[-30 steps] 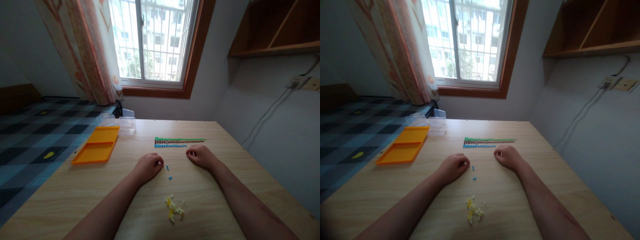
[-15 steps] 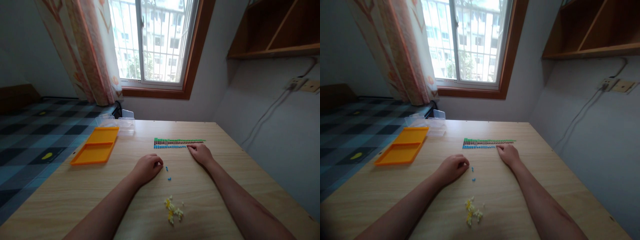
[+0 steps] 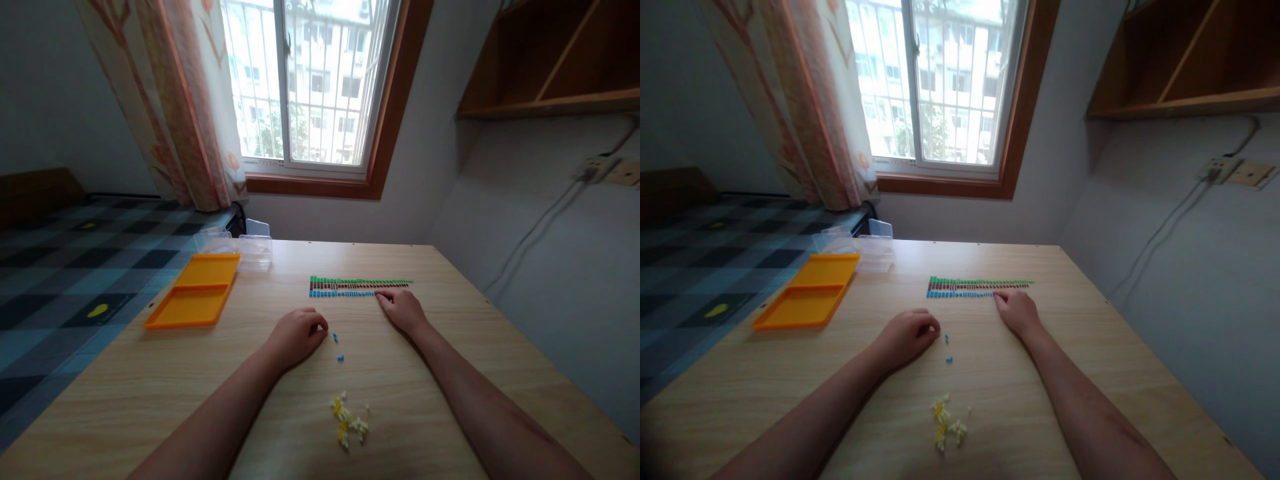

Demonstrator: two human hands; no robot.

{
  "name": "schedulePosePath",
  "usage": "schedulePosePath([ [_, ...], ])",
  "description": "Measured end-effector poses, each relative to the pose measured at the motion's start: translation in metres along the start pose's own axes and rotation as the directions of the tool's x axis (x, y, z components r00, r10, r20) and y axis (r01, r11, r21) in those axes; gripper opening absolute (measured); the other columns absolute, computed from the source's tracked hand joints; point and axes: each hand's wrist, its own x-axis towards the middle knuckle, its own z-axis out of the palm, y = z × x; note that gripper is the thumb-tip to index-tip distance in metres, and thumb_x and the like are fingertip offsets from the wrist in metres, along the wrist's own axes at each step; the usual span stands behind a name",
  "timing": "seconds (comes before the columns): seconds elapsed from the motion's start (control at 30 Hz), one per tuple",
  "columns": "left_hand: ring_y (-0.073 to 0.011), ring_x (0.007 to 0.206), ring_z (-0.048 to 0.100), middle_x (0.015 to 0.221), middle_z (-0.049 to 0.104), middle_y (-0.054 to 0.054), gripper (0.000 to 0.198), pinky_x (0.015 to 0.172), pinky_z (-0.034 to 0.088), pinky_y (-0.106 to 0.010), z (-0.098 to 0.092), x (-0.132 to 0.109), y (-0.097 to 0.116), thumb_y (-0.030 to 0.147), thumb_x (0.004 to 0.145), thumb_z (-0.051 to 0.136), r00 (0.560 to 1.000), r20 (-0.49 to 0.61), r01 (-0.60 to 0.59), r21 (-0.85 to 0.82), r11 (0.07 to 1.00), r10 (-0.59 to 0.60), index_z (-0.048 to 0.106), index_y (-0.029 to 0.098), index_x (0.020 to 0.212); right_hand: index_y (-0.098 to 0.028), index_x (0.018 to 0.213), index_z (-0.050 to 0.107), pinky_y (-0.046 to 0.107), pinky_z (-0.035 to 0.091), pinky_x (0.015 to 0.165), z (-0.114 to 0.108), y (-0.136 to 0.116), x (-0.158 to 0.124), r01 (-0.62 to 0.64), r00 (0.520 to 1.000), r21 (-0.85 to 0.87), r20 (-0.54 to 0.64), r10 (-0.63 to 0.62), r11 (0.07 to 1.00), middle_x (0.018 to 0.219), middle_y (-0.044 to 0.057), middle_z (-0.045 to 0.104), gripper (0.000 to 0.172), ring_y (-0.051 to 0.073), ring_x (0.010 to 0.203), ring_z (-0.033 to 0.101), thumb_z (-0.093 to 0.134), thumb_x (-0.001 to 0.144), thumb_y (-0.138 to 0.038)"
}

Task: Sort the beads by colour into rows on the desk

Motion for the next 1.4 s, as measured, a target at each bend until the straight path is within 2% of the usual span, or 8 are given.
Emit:
schedulePosePath([
  [0.3,-0.0155,0.076,0.06,0.083,0.066,-0.001,0.013,0.069,0.043,-0.026,0.001,0.001,-0.003,0.018,0.082,0.06,1.0,0.005,0.007,0.013,1.0,-0.007,0.073,0.022,0.084,-0.024,0.102,0.079,0.034,0.053,0.086,0.001,0.0,-0.001,0.003,1.0,0.008,-0.02,-0.003,1.0,0.102,0.006,0.077,0.028,0.025,0.097,0.071,0.057,0.087,-0.033],
  [0.47,-0.0157,0.075,0.06,0.083,0.066,-0.002,0.014,0.07,0.044,-0.026,0.0,0.001,-0.001,0.019,0.082,0.06,1.0,0.01,0.005,0.013,1.0,-0.005,0.073,0.021,0.084,-0.022,0.1,0.079,0.034,0.053,0.089,0.0,0.001,0.001,0.004,0.997,0.107,-0.073,0.004,0.994,0.102,0.007,0.077,0.028,0.024,0.097,0.071,0.056,0.087,-0.032],
  [0.6,-0.0156,0.075,0.06,0.083,0.067,-0.002,0.014,0.07,0.044,-0.026,0.0,0.001,0.0,0.019,0.082,0.06,1.0,0.005,0.011,0.007,1.0,-0.011,0.073,0.021,0.083,-0.02,0.1,0.078,0.034,0.053,0.087,-0.004,-0.011,-0.003,0.118,0.99,0.215,-0.107,-0.097,0.969,0.102,0.008,0.076,0.026,0.023,0.096,0.07,0.056,0.087,-0.028],
  [0.73,-0.0156,0.074,0.06,0.082,0.066,-0.002,0.014,0.07,0.044,-0.026,0.0,0.001,0.0,0.018,0.082,0.06,1.0,0.005,0.008,0.021,1.0,-0.008,0.074,0.022,0.083,-0.021,0.097,0.078,0.028,0.05,0.072,-0.006,-0.045,-0.02,0.363,0.923,0.275,0.025,-0.384,0.89,0.086,0.006,0.076,0.021,0.017,0.074,0.066,0.059,0.088,-0.021],
  [0.87,-0.0164,0.076,0.06,0.083,0.067,-0.002,0.015,0.07,0.044,-0.027,0.001,0.001,-0.001,0.02,0.083,0.059,1.0,0.004,0.004,0.028,1.0,-0.004,0.074,0.021,0.085,-0.026,0.099,0.078,0.025,0.047,0.072,-0.001,-0.075,-0.04,0.515,0.817,0.284,0.124,-0.564,0.809,0.085,0.003,0.073,0.023,0.015,0.076,0.065,0.06,0.087,-0.016],
  [1.0,-0.0167,0.076,0.06,0.083,0.067,-0.002,0.015,0.071,0.044,-0.026,0.002,0.0,-0.002,0.02,0.082,0.059,1.0,-0.007,0.002,0.025,1.0,-0.002,0.074,0.021,0.085,-0.029,0.102,0.078,0.025,0.047,0.074,0.004,-0.08,-0.043,0.569,0.774,0.239,0.167,-0.611,0.787,0.085,0.002,0.072,0.026,0.015,0.078,0.065,0.06,0.088,-0.017],
  [1.27,-0.0159,0.075,0.06,0.081,0.066,-0.001,0.014,0.07,0.044,-0.026,0.001,0.0,-0.001,0.02,0.082,0.06,1.0,-0.018,0.005,0.009,1.0,-0.005,0.074,0.022,0.083,-0.031,0.108,0.075,0.025,0.046,0.075,-0.002,-0.075,-0.041,0.587,0.763,0.211,0.176,-0.621,0.781,0.089,0.002,0.072,0.025,0.015,0.082,0.065,0.06,0.09,-0.022],
  [1.4,-0.0159,0.074,0.06,0.08,0.066,-0.001,0.014,0.069,0.043,-0.026,0.001,0.0,-0.001,0.02,0.081,0.061,1.0,-0.016,0.003,0.014,1.0,-0.003,0.074,0.022,0.083,-0.03,0.103,0.077,0.024,0.046,0.075,-0.002,-0.075,-0.042,0.609,0.731,0.243,0.197,-0.654,0.755,0.087,0.002,0.072,0.022,0.014,0.08,0.065,0.06,0.092,-0.023],
])
